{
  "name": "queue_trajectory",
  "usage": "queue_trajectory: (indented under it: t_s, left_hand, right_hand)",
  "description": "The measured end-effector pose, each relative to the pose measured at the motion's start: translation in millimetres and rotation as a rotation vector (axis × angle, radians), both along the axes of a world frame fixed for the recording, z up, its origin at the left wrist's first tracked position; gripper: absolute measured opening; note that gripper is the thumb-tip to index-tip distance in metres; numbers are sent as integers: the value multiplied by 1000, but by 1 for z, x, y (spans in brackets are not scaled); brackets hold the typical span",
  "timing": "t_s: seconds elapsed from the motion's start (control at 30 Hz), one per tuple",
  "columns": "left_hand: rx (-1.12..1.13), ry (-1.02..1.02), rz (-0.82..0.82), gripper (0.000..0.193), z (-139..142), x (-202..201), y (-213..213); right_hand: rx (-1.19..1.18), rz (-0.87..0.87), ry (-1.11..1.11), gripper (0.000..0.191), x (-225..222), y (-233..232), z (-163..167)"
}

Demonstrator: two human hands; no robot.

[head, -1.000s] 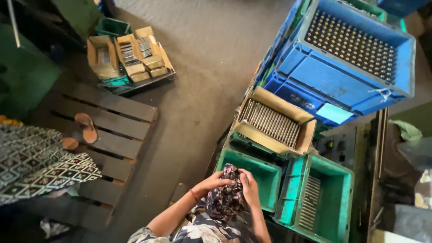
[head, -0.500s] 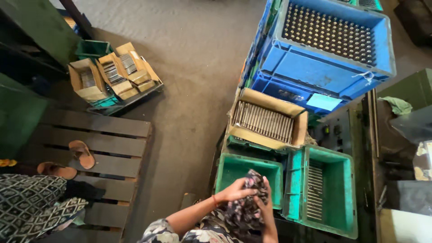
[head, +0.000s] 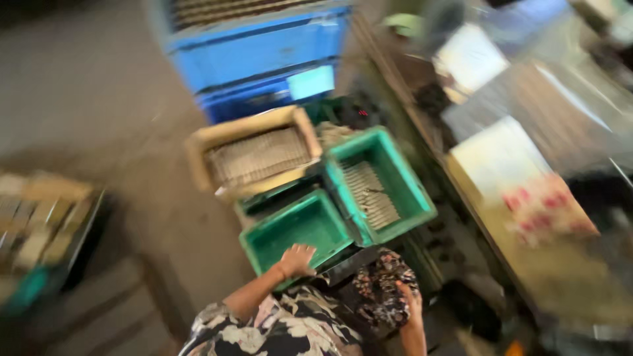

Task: The person wipes metal rods with a cloth and sorts them into green plastic crates, then carries a crate of rods to a lathe. They load a rod into the lathe, operate the machine, and handle the machined piece.

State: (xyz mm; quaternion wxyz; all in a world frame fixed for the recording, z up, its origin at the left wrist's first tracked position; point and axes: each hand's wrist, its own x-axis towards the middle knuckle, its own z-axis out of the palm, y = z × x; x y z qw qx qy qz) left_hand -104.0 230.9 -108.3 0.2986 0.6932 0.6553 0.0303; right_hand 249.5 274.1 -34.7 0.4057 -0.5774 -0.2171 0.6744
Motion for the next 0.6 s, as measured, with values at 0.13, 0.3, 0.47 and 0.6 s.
queue_trajectory:
  t_s: [0.13,0.3,0.47,0.6]
  left_hand:
    - [-223,-41,-73,74,-9,18,9]
    - [-141,-25,-36,65,-12,39,13]
    - [-195,137,-43,50,-20,50,5]
    - [-76,146,-83,47,-28,35,7]
  right_hand:
    - [220,-345,119,43,19,-67,6]
    - [70,-725,27,37,-5,-159,-13]
    - [26,-936,123,36,-30,-214,-15]
    - [103,-1010,123,35,-31,-222,-6]
